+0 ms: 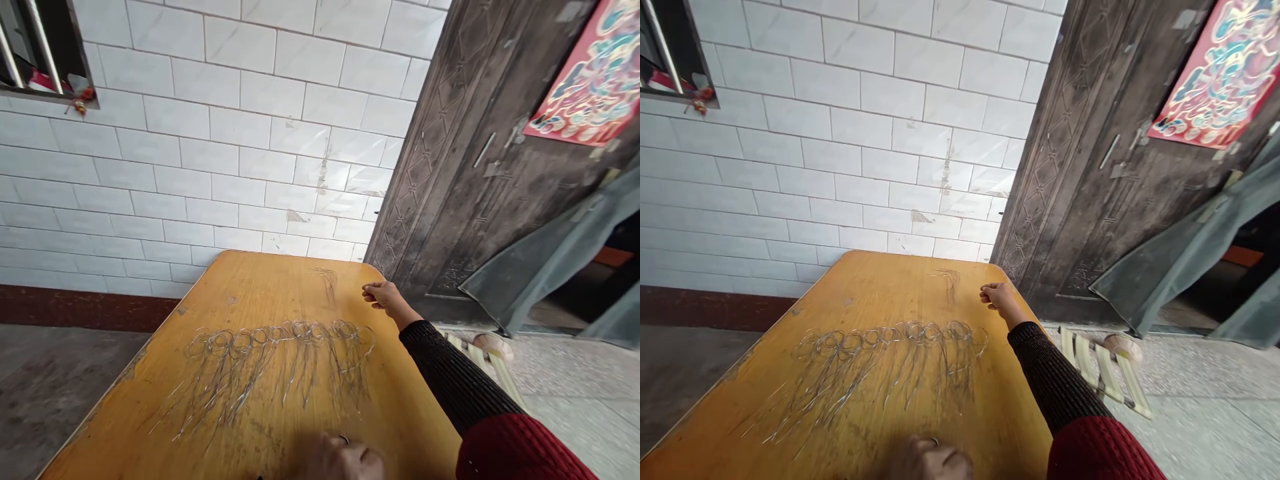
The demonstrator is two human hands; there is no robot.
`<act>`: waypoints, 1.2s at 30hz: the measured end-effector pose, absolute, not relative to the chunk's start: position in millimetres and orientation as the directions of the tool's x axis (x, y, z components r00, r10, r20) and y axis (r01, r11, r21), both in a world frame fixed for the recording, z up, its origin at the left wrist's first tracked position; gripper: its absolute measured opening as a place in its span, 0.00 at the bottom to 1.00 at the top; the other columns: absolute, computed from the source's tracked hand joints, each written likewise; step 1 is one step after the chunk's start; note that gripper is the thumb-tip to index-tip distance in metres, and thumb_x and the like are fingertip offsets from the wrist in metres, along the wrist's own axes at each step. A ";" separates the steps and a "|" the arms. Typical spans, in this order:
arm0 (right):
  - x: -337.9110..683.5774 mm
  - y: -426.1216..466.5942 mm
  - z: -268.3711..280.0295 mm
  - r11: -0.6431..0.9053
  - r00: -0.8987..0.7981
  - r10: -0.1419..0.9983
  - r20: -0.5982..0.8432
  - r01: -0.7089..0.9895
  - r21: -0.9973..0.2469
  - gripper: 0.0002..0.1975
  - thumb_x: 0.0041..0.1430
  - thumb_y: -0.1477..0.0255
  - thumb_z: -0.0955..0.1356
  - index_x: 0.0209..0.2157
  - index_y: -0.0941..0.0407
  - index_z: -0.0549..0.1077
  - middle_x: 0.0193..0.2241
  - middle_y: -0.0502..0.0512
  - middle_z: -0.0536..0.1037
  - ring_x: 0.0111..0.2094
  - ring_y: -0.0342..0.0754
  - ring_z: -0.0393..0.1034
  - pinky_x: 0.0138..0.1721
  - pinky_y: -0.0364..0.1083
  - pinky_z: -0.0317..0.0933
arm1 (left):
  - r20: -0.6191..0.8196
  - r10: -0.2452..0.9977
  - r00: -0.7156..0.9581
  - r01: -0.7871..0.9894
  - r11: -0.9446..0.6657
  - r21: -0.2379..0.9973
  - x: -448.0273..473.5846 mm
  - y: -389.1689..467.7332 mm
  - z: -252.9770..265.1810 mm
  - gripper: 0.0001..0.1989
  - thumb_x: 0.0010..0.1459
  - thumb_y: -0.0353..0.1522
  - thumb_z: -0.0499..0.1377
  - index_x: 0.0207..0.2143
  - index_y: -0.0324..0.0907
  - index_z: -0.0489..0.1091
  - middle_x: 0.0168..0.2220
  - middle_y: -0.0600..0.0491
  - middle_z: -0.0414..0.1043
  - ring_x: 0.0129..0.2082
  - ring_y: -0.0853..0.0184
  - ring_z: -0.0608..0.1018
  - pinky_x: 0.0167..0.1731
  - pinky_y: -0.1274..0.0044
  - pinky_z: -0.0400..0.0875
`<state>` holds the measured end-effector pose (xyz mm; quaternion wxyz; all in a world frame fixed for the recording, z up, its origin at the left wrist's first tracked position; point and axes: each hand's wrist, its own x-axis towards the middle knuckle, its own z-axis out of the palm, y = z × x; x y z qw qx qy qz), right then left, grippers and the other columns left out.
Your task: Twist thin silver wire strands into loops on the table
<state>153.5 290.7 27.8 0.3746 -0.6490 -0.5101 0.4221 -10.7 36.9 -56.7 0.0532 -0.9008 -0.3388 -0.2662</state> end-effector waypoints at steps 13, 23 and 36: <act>194.7 197.7 -24.0 -0.053 0.112 0.994 -0.004 0.437 -0.898 0.09 0.51 0.72 0.64 0.20 0.59 0.68 0.11 0.45 0.66 0.13 0.37 0.58 0.17 0.37 0.50 | 0.443 0.717 0.538 0.692 -0.676 0.252 -19.5 29.0 -27.5 0.11 0.57 0.25 0.47 0.24 0.41 0.63 0.20 0.56 0.67 0.19 0.71 0.69 0.19 0.77 0.51; 176.9 202.1 -33.4 0.057 0.122 0.983 0.140 0.519 -0.853 0.13 0.46 0.74 0.67 0.37 0.59 0.72 0.14 0.46 0.69 0.18 0.40 0.63 0.23 0.39 0.53 | 0.468 0.719 0.513 0.657 -0.680 0.326 -18.7 35.0 -29.4 0.11 0.58 0.26 0.47 0.27 0.41 0.67 0.22 0.54 0.70 0.20 0.70 0.71 0.20 0.79 0.56; 175.7 206.3 -37.5 0.033 0.119 0.986 0.114 0.536 -0.844 0.14 0.45 0.77 0.67 0.37 0.60 0.73 0.10 0.44 0.67 0.15 0.39 0.63 0.18 0.38 0.51 | 0.458 0.737 0.498 0.650 -0.667 0.366 -20.0 34.5 -29.1 0.12 0.58 0.26 0.47 0.28 0.40 0.68 0.22 0.54 0.70 0.21 0.71 0.71 0.21 0.80 0.59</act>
